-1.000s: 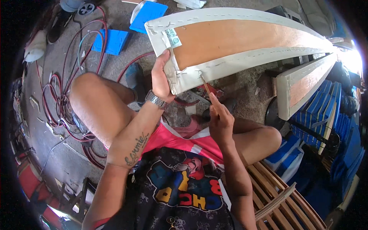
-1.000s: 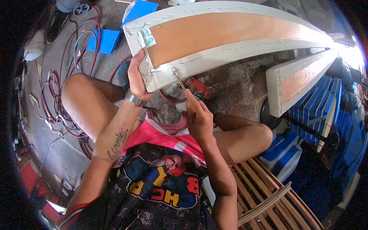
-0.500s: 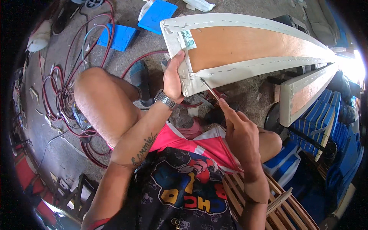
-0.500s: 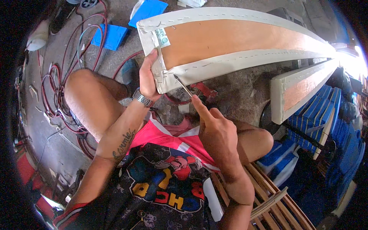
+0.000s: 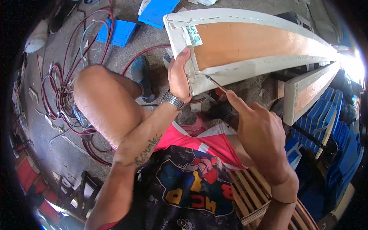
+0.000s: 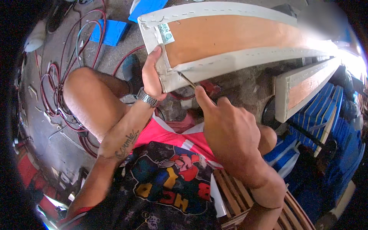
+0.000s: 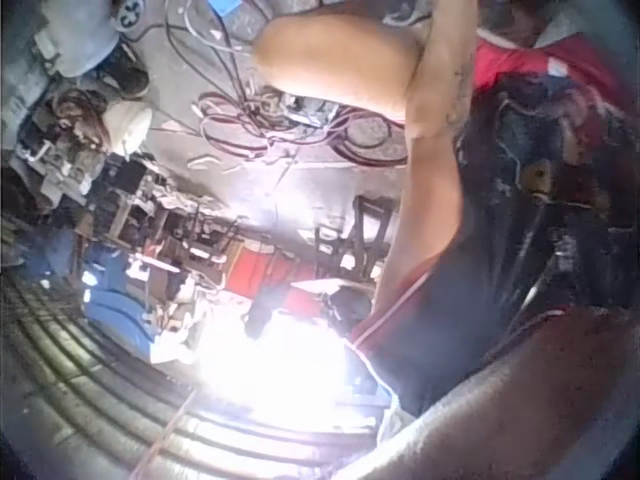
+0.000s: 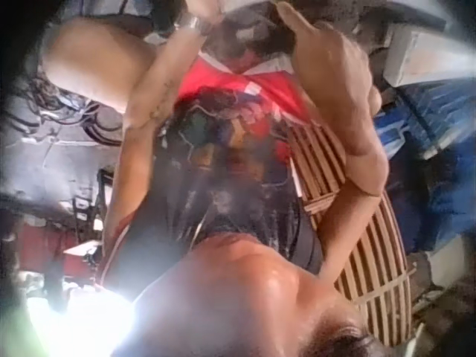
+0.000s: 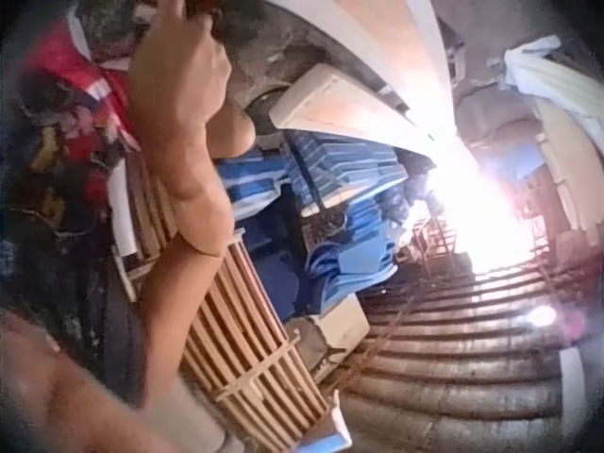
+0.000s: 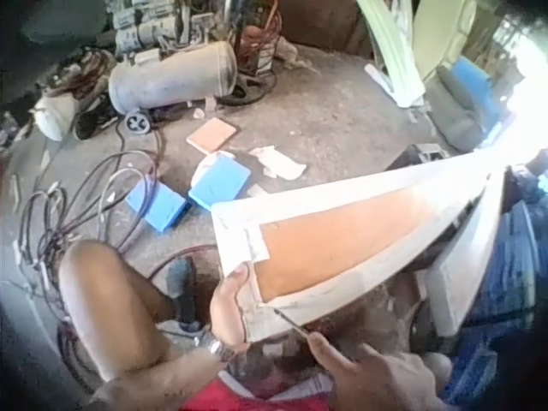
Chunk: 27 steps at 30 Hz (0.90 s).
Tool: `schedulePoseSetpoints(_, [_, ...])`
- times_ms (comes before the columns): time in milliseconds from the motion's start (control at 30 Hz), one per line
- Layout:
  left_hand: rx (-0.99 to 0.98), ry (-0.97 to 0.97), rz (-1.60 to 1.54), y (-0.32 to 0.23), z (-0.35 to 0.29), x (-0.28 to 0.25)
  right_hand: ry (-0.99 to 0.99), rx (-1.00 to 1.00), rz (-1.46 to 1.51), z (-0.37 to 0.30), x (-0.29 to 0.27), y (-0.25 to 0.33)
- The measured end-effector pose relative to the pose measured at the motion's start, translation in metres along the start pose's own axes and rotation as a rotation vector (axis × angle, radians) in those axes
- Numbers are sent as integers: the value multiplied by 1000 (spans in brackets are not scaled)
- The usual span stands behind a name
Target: Upholstering a curved wooden furniture piece using fabric and staples.
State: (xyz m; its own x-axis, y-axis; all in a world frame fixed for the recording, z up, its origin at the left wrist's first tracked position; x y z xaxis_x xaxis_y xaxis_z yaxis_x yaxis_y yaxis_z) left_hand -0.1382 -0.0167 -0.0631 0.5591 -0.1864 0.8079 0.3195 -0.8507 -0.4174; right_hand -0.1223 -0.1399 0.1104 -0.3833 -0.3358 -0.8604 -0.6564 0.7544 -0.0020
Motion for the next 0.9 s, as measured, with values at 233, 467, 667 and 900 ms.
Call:
schedulePoseSetpoints(233, [-9,15,-7,-4,-1,7,-631,-80,626,10,128,-20])
schedulePoseSetpoints(467, [-60,41,16,-12,-4,17,-653,-181,826,4,107,-20])
schedulePoseSetpoints(667, [-67,56,3,-8,0,12,-433,-62,543,-18,73,-16])
schedulePoseSetpoints(900, [-50,47,49,-11,2,10,-358,-86,450,-3,62,-10])
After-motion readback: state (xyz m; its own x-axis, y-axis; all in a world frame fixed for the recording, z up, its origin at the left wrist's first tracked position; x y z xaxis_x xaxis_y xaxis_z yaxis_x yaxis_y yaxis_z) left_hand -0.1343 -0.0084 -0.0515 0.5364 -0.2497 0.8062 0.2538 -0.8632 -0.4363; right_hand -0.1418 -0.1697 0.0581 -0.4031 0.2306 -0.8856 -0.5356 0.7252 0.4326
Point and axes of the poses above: each hand's wrist, its own z-axis towards the middle knuckle, its own x-axis out of the palm, y = z × x, the point moved 7 cm from there along z, towards the middle knuckle, and after that the axes turned 3 degrees about x, right-handed, at the moved point
